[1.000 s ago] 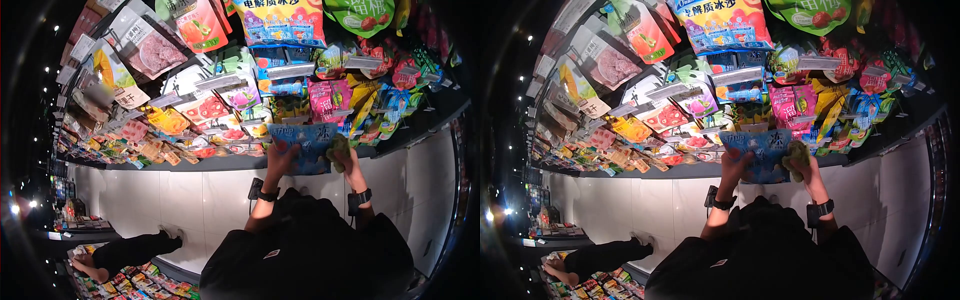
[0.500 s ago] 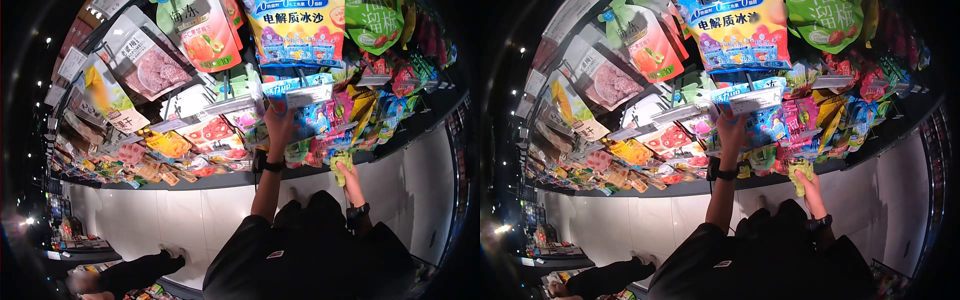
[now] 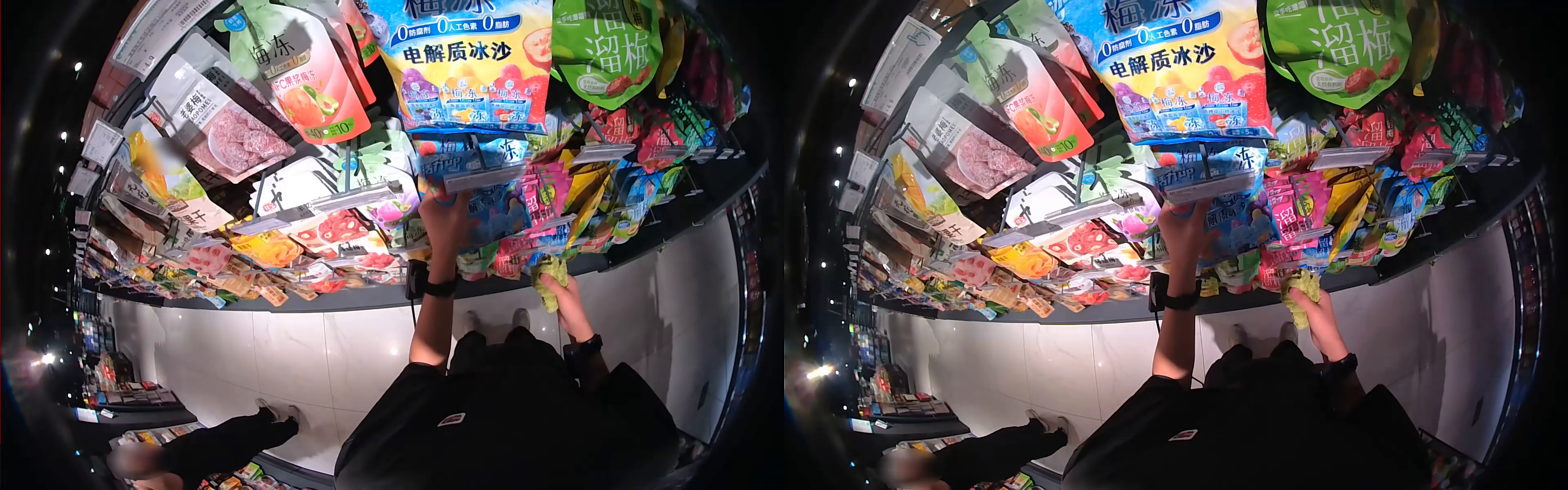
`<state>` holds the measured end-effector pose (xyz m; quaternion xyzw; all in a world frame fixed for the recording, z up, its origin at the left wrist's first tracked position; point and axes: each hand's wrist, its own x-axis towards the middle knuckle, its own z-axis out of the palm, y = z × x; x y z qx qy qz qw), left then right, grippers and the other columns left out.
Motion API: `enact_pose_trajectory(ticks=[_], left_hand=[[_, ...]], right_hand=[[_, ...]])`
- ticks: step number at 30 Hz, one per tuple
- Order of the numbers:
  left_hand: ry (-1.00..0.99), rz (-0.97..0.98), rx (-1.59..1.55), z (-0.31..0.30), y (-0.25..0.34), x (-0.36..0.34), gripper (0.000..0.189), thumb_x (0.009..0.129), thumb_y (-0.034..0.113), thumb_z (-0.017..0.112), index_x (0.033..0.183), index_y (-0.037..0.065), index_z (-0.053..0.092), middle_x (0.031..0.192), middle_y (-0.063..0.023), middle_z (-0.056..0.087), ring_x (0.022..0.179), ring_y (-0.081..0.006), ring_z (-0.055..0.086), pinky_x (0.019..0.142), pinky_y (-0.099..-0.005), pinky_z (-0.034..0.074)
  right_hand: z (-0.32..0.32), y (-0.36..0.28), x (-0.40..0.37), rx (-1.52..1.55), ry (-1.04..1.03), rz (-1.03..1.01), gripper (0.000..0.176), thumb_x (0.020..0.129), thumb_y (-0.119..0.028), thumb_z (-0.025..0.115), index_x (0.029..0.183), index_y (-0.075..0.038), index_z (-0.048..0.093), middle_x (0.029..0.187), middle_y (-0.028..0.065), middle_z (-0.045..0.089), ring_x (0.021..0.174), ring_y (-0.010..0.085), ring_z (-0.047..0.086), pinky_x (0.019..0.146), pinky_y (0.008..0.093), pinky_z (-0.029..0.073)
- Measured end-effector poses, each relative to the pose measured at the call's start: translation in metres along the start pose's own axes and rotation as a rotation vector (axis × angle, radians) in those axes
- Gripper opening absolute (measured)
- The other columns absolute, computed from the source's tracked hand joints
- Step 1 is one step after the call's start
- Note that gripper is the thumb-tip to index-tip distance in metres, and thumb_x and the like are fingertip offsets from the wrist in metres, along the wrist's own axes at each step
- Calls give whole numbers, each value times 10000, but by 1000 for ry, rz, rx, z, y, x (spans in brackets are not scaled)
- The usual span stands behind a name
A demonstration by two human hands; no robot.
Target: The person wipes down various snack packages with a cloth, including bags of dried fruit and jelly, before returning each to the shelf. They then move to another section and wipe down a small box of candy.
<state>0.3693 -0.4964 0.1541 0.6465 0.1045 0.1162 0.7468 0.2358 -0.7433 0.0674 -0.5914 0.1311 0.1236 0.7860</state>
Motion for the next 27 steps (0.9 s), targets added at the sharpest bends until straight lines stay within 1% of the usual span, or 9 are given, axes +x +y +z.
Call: enact_pose_trajectory(ticks=[2,9,11,14,18,21,22,23,27], left_hand=[[0,278,143,-2,-10,6,278,838,175,791,1021,-5,684,889,-54,718,792,-124,651,715,-299,520],[81,434,186,2,-10,12,245,826,162,778,988,-4,698,881,-65,725,802,-141,664,730,-307,511],[49,447,205,4,-8,11,188,832,100,730,973,-1,660,840,-112,708,730,-211,669,680,-328,513],[77,519,276,6,-11,17,181,829,91,730,961,-2,651,832,-100,707,708,-198,660,660,-329,512],[60,346,178,1,-15,19,174,828,97,743,945,8,651,807,-85,696,672,-188,642,632,-335,507],[107,296,175,-2,-24,19,177,831,103,747,951,11,656,795,-81,688,669,-176,633,622,-331,504],[118,409,230,-3,-27,21,171,829,99,751,941,11,656,785,-70,683,659,-156,616,610,-319,496],[118,408,232,-2,-23,19,171,829,99,751,941,11,656,785,-70,683,659,-156,616,610,-319,496],[101,299,197,0,-16,16,155,840,103,757,897,13,644,746,-44,661,636,-113,571,575,-298,462]], right_hand=[[-2,0,1,-5,-24,2,292,940,-215,674,1149,-16,628,1022,5,645,902,90,591,780,251,454],[-5,-2,10,-30,-107,-28,298,938,-172,626,1177,6,621,1031,22,651,928,112,594,804,267,458],[-7,-2,13,-28,-133,-24,295,935,-155,613,1180,9,621,1036,25,651,936,116,594,812,270,459],[-4,-3,13,-26,-149,3,288,927,-133,603,1175,13,621,1043,27,652,944,116,593,819,271,458],[-7,0,17,-25,-154,-9,293,933,-117,595,1189,24,617,1064,38,660,968,126,604,848,281,466],[-8,0,20,-10,-166,-15,304,934,-95,591,1211,30,615,1087,48,671,991,134,618,873,286,474],[-8,-1,19,-3,-167,-16,304,932,-87,592,1212,29,613,1087,48,671,990,134,619,871,285,475],[-6,-3,18,-2,-167,-14,304,932,-87,592,1212,29,613,1087,48,671,990,134,619,871,285,475],[-6,-8,22,-26,-168,-15,264,930,-77,575,1170,24,619,1056,40,659,959,130,608,839,284,470]])
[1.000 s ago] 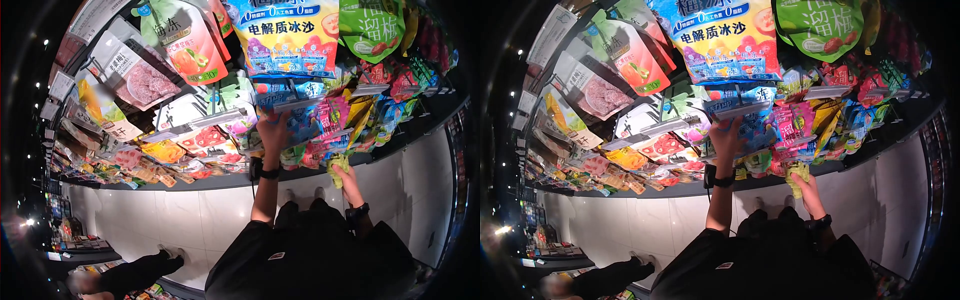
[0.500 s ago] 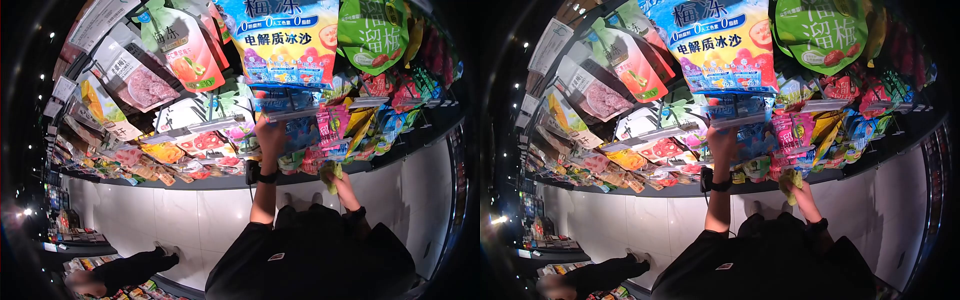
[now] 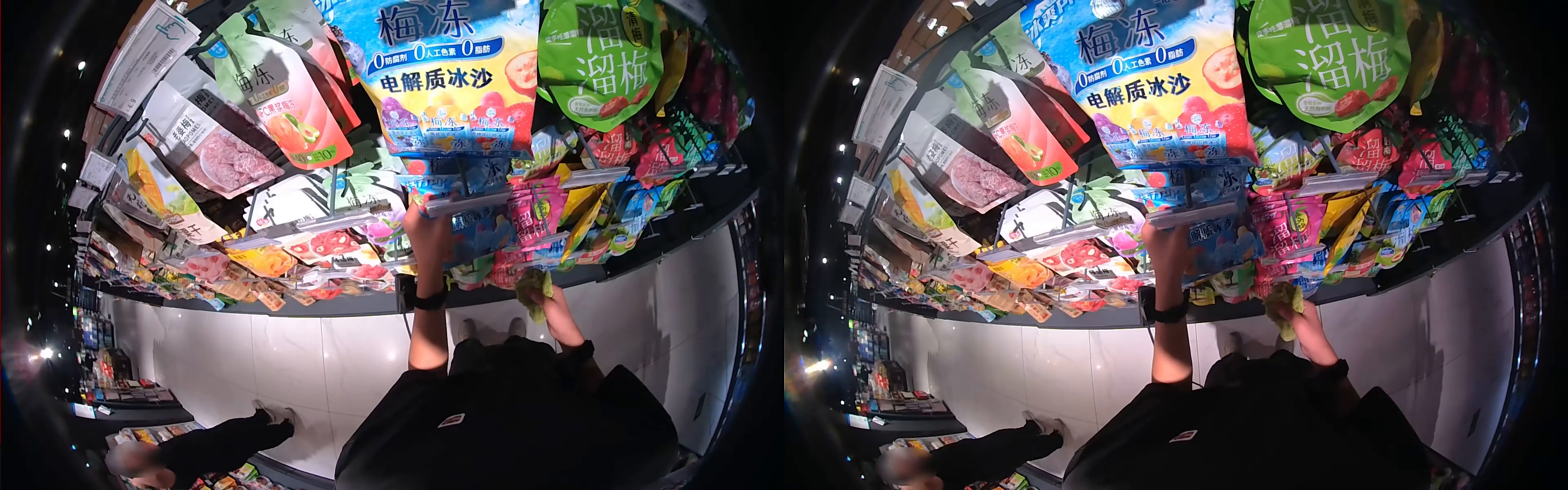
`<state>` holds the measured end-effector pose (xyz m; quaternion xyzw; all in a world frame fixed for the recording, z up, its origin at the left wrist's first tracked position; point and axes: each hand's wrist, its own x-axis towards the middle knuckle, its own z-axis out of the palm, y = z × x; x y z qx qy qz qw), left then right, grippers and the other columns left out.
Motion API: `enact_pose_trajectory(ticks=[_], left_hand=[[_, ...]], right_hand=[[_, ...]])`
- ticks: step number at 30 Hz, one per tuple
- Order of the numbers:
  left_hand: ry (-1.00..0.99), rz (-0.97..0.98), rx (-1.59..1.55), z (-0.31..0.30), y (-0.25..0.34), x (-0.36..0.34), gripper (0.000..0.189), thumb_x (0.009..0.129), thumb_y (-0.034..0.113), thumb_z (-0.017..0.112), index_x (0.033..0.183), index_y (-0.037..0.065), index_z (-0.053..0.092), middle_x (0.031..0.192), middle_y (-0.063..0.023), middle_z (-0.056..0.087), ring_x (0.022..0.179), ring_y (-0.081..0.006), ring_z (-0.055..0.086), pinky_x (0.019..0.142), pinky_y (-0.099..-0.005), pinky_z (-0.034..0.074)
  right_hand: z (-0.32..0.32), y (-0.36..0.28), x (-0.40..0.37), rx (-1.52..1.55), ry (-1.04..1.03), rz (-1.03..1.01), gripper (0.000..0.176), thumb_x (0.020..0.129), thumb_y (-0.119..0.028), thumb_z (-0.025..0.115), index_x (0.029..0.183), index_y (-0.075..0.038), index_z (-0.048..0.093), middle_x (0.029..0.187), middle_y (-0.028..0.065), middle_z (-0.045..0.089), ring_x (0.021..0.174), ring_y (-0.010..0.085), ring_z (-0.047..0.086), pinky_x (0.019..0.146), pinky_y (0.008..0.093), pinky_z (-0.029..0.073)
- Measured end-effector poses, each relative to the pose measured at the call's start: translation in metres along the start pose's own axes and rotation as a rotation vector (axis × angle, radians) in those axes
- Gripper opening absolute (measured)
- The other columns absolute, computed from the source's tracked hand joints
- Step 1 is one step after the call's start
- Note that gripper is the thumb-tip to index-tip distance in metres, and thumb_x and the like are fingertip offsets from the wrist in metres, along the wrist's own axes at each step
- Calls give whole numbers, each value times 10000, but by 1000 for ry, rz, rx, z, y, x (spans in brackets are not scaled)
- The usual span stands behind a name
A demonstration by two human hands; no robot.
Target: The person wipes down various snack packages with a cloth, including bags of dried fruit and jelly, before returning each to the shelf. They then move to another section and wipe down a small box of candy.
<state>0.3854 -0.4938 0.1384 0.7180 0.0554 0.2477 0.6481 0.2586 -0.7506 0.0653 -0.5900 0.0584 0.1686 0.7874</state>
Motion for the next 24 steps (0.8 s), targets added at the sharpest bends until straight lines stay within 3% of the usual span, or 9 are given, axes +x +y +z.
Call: enact_pose_trajectory(ticks=[5,14,16,20,22,24], left_hand=[[-9,55,-4,3,5,-3,167,846,115,765,850,14,632,701,-24,627,615,-89,531,554,-284,430],[-29,-20,-60,-1,-6,5,137,818,88,753,825,1,647,715,5,625,648,-63,533,573,-249,415],[-13,-12,-32,0,-9,8,209,882,187,747,894,14,630,706,-20,635,622,-103,542,572,-293,446],[40,-14,-65,3,-4,15,197,902,182,721,901,7,630,709,-25,636,611,-106,559,547,-295,462],[22,-305,-142,5,8,11,205,897,188,720,909,5,629,714,-29,639,592,-106,565,512,-294,474],[8,-197,-59,1,-1,7,201,868,173,734,900,4,631,707,-31,635,582,-103,570,476,-293,474]], right_hand=[[-3,4,3,21,-9,1,257,934,-78,587,1166,25,627,1052,43,673,949,131,624,841,280,480],[-8,8,5,38,-5,3,241,935,-81,592,1150,21,632,1042,41,675,939,130,629,830,278,484],[-10,9,5,35,-13,16,242,938,-81,590,1153,21,630,1045,42,675,946,131,631,835,281,485],[-16,12,4,29,-12,22,252,937,-82,593,1165,19,630,1055,45,677,955,134,633,845,284,488],[-19,14,4,10,9,28,263,935,-83,599,1176,18,630,1062,47,679,956,139,636,851,285,492],[-22,16,4,15,1,19,267,935,-84,600,1179,18,630,1066,47,679,958,140,636,851,286,492]])
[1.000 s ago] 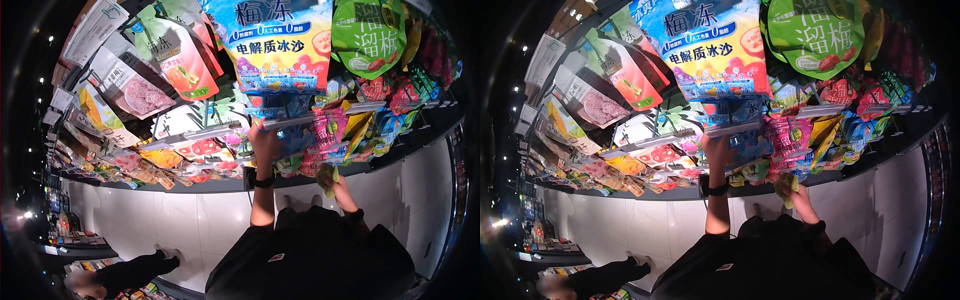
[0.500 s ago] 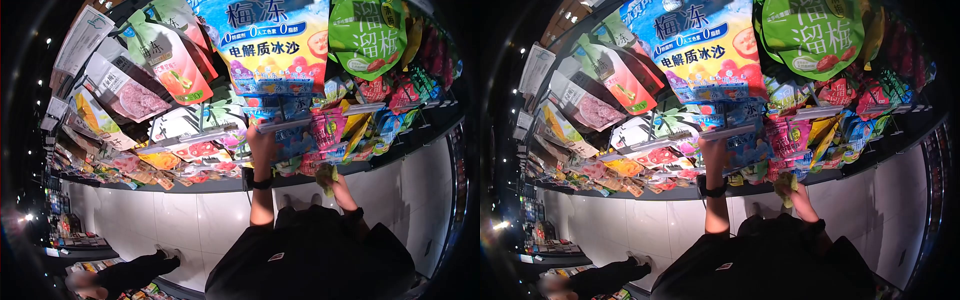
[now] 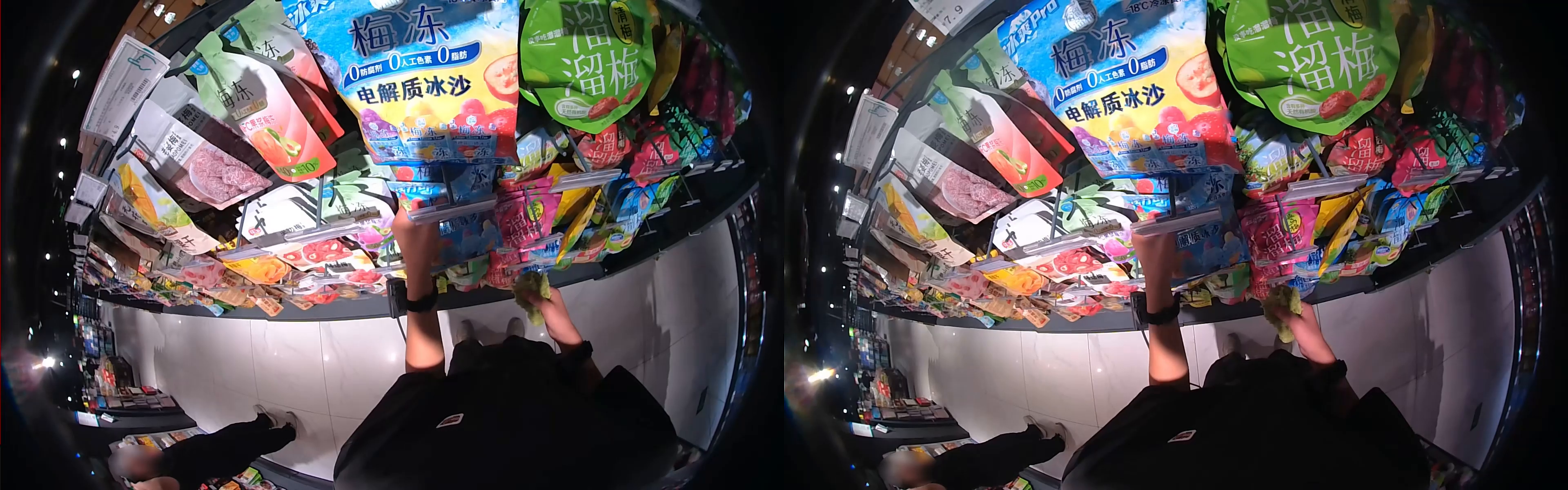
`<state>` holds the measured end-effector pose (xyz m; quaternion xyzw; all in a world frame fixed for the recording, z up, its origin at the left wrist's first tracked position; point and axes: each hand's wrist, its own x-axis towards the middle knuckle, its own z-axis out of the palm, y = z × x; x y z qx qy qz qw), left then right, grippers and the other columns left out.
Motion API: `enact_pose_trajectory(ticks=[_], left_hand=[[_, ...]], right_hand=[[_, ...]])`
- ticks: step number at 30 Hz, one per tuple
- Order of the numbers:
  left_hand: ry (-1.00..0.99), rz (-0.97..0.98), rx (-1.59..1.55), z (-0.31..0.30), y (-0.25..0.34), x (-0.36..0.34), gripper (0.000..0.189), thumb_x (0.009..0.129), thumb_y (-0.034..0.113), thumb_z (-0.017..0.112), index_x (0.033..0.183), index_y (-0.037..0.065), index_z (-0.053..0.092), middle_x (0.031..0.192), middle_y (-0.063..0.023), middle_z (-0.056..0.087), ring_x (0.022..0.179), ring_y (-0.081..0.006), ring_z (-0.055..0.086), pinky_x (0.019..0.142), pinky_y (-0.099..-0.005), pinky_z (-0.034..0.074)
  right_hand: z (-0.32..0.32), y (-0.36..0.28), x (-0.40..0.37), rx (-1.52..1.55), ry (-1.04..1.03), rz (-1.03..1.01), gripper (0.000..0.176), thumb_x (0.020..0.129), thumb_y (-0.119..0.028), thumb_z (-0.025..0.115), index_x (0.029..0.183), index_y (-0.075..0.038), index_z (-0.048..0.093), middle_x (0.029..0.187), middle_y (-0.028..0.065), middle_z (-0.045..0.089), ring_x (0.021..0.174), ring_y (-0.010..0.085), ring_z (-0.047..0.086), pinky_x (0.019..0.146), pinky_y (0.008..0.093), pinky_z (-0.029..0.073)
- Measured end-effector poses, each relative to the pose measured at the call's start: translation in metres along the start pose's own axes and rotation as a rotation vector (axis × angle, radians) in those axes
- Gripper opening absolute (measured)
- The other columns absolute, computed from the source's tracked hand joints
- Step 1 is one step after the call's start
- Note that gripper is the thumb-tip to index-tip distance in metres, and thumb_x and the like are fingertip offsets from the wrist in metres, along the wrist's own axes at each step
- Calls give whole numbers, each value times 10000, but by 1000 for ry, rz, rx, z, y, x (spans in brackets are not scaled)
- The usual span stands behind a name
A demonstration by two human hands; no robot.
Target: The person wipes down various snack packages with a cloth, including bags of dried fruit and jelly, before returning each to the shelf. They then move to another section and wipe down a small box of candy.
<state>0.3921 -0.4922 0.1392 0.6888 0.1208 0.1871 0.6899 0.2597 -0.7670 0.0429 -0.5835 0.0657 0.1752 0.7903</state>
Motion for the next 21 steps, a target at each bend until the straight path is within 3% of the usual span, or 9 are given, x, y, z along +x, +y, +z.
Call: enact_pose_trajectory(ticks=[3,5,12,14,16,21], left_hand=[[-45,19,107,-4,-8,-7,198,833,154,750,890,0,638,711,-36,650,609,-112,597,526,-294,488],[-28,190,83,-2,-3,-13,186,807,125,755,885,-5,646,724,-51,673,637,-130,625,583,-302,498],[-23,187,170,-4,1,-11,212,782,116,780,903,-2,652,732,-80,682,650,-162,641,621,-316,502],[73,143,139,-3,2,-16,229,769,105,792,914,-3,651,746,-84,684,654,-166,641,629,-317,505],[71,153,127,-3,1,-16,237,766,100,796,919,-7,650,761,-86,688,662,-166,643,636,-316,507],[32,112,67,-5,2,-17,224,778,82,791,925,-11,650,808,-76,699,692,-148,643,656,-308,511]], right_hand=[[-5,4,1,8,-18,0,270,934,-85,602,1182,20,629,1072,47,679,961,140,634,851,289,494],[-6,3,2,9,-26,8,270,935,-86,601,1181,22,628,1072,47,678,962,139,633,850,291,494],[-5,2,4,3,-27,-1,271,934,-126,608,1146,38,642,1028,53,676,935,147,627,830,295,486],[-6,1,5,9,-35,6,273,937,-131,609,1147,39,641,1029,54,675,936,147,627,830,296,487],[-11,3,6,-16,-51,24,294,930,-65,572,1202,35,620,1077,64,679,977,151,638,857,295,497],[-13,4,7,2,-59,-1,291,939,-79,579,1205,32,618,1085,64,679,986,150,637,859,295,497]])
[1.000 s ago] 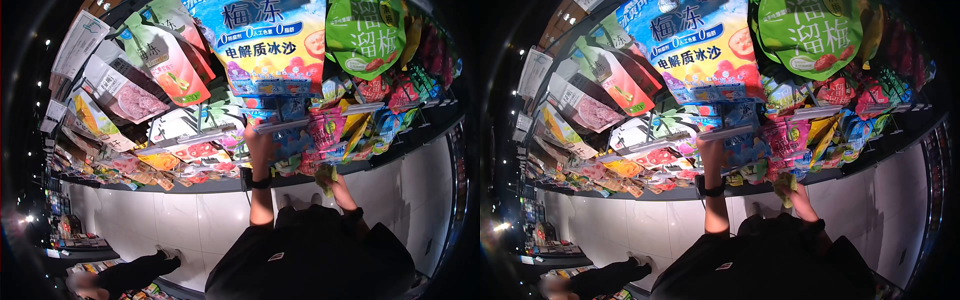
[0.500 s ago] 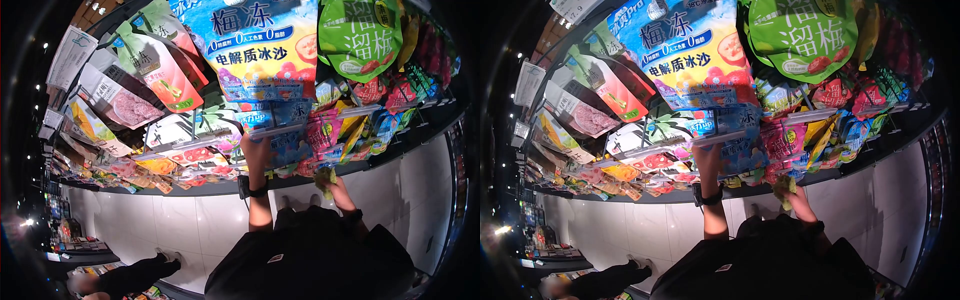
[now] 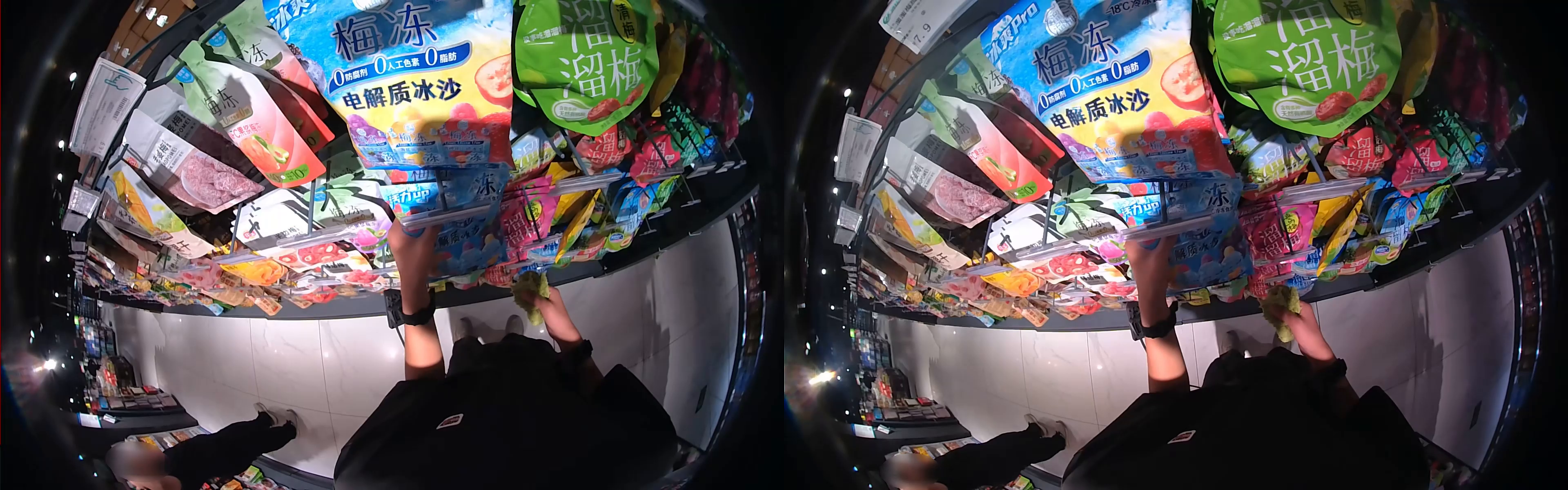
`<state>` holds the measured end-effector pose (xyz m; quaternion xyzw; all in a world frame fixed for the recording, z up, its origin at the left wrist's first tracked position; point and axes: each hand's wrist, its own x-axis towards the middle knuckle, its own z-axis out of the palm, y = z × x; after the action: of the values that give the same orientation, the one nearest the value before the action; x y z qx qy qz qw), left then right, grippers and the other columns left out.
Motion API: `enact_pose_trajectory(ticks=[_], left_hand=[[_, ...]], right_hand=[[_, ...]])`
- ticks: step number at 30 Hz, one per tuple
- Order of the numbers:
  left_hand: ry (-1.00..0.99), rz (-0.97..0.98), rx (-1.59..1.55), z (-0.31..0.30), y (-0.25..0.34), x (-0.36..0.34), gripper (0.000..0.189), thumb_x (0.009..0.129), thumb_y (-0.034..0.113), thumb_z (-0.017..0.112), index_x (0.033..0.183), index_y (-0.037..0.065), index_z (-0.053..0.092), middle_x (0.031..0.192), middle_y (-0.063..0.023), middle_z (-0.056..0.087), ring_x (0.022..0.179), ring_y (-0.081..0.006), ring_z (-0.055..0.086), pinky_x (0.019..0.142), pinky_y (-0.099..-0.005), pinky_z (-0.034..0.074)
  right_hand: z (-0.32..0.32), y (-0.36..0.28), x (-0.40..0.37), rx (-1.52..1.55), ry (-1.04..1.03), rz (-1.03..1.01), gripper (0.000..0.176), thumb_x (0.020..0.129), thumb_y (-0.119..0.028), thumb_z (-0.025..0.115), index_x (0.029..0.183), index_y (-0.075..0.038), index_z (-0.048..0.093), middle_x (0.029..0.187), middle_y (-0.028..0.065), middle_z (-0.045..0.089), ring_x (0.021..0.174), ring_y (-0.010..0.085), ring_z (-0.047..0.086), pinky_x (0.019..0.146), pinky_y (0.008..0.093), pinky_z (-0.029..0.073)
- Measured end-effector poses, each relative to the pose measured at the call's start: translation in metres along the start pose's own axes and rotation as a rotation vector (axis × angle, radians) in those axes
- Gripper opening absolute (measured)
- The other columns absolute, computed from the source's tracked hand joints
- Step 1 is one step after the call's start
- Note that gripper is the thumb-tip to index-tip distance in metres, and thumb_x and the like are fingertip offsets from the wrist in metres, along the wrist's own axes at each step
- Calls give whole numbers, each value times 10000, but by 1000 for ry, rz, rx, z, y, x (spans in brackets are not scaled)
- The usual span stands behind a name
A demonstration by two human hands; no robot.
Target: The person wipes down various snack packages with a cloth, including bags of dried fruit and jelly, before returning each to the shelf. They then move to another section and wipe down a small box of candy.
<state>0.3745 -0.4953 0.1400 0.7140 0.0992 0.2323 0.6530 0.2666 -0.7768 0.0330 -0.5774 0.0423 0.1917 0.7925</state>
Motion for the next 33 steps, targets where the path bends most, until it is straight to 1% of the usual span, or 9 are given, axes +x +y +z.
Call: enact_pose_trajectory(ticks=[2,5,9,11,14,23,27,29,33], left_hand=[[-33,-94,-28,-2,5,-2,197,795,62,778,933,-8,656,823,-59,700,716,-123,633,663,-297,508],[-69,-17,-71,-5,-1,0,174,811,41,762,947,-5,664,832,-43,698,728,-105,619,667,-283,502],[-118,-11,-29,-6,-3,4,167,817,30,755,953,-10,666,829,-35,693,724,-102,606,668,-277,498],[-76,-29,-135,-1,-1,3,146,819,28,752,930,-5,662,816,-25,685,714,-93,594,654,-271,484],[-56,-61,-180,3,1,2,134,817,33,754,896,0,650,794,-13,668,699,-84,573,636,-264,466],[-101,-97,-151,1,-8,7,145,804,22,748,819,42,606,713,41,585,645,-58,495,562,-252,412],[-95,-115,-103,-1,-12,9,145,799,24,744,814,43,601,704,44,579,642,-59,490,566,-250,406],[-105,-77,-92,-2,-20,12,150,798,34,741,813,43,592,716,42,582,647,-59,491,575,-248,405],[-88,-102,-126,0,-34,19,149,802,31,730,807,41,581,730,30,591,653,-64,498,590,-251,417]], right_hand=[[0,-2,-1,1,2,2,288,942,-84,582,1204,31,618,1087,63,679,989,149,636,862,295,496],[0,-2,-1,-3,-19,-2,286,949,-98,589,1206,26,615,1092,61,677,992,146,633,867,294,495],[2,-2,1,-14,10,25,287,952,-97,597,1214,20,609,1092,60,675,987,143,632,866,291,495],[2,-2,1,-7,12,28,288,952,-95,599,1216,19,607,1092,61,675,984,143,633,863,289,495],[0,-2,2,-10,9,29,281,955,-91,604,1214,19,607,1089,60,674,976,141,635,854,283,497],[0,-8,-1,7,52,33,272,963,-92,611,1211,18,610,1082,54,674,971,134,636,845,276,498],[-1,-7,0,2,58,42,257,961,-80,611,1196,22,619,1073,49,678,967,132,638,841,278,500],[0,-6,0,5,62,41,252,960,-77,611,1191,23,622,1068,47,679,965,131,639,840,278,500],[-1,-7,-1,13,72,43,247,953,-72,620,1180,24,628,1057,45,681,954,133,639,837,279,501]])
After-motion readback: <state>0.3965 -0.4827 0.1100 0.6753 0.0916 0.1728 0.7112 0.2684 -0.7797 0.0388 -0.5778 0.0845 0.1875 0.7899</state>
